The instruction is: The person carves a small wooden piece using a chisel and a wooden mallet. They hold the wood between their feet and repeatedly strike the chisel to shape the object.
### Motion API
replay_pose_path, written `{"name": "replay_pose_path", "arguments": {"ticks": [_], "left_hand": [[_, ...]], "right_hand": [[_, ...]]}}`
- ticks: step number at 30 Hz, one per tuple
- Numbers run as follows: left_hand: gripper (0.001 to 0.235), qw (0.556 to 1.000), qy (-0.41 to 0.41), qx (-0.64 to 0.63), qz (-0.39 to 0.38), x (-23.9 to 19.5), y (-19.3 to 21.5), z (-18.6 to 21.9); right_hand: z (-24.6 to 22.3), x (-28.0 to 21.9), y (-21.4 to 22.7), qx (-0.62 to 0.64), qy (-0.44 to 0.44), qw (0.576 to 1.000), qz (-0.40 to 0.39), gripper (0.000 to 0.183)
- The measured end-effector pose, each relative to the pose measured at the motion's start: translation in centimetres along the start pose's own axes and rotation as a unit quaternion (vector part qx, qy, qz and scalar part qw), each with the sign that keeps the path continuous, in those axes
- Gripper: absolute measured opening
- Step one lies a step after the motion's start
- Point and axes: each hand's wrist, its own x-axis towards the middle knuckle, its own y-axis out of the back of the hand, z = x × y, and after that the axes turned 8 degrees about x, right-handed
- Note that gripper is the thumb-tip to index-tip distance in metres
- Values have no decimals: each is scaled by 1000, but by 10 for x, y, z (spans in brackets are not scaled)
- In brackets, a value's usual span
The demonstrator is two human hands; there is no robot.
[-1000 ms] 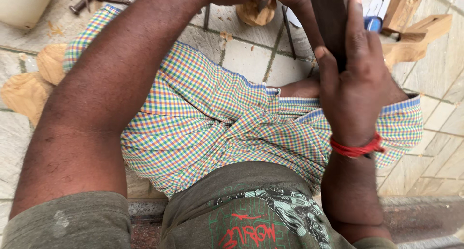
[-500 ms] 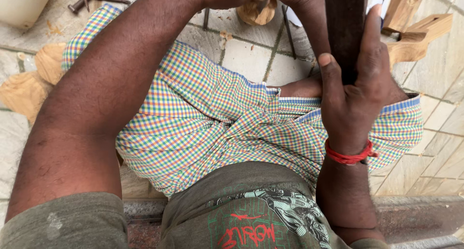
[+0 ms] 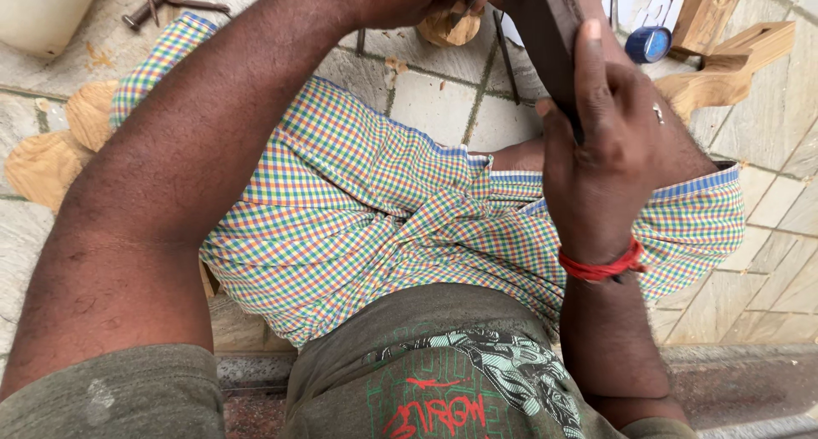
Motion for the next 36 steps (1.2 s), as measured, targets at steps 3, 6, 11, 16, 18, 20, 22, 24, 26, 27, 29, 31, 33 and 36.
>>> {"name": "replay_pose_path", "arguments": {"ticks": [3,6,11,16,18,20,22,24,26,27,29,31,33,36], "left_hand": [[42,983,161,77,-33,-4,3,10],[43,979,189,71,-39,-2,7,22],[38,985,149,-77,-33,-2,13,34],[31,990,139,22,-25,-5,5,26],[27,989,99,107,-13,-8,4,21],[20,977,-45,205,27,-10,1,14],[16,957,-97,271,22,-12,-3,10],[10,947,-56,315,-28,-11,-2,7],[11,948,-81,306,-7,-12,0,6],[11,949,-94,300,4,-11,-1,7],[16,949,-122,287,37,-11,-4,8],[17,949,-142,277,53,-11,-5,9],[12,949,-151,272,51,-12,-2,11],[19,937,-162,306,52,-14,-2,12]], "right_hand": [[-4,-1,-1,45,-22,999,8,69],[-5,-2,-1,59,-37,997,24,71],[-7,4,-3,39,4,999,13,71],[-6,0,-9,-12,29,998,49,68],[-5,1,-11,2,6,1000,27,66],[-4,-2,-13,33,8,999,38,65],[-4,-6,-13,21,11,999,40,65],[-4,-6,-13,-18,2,1000,24,65],[-6,-7,-15,-4,-10,1000,20,64],[-6,-7,-18,7,-6,999,35,63],[-6,-8,-21,20,14,997,73,63],[-5,-10,-23,7,20,997,78,62],[-4,-12,-25,-23,-1,999,37,62],[-1,-12,-29,12,12,998,66,61]]}}
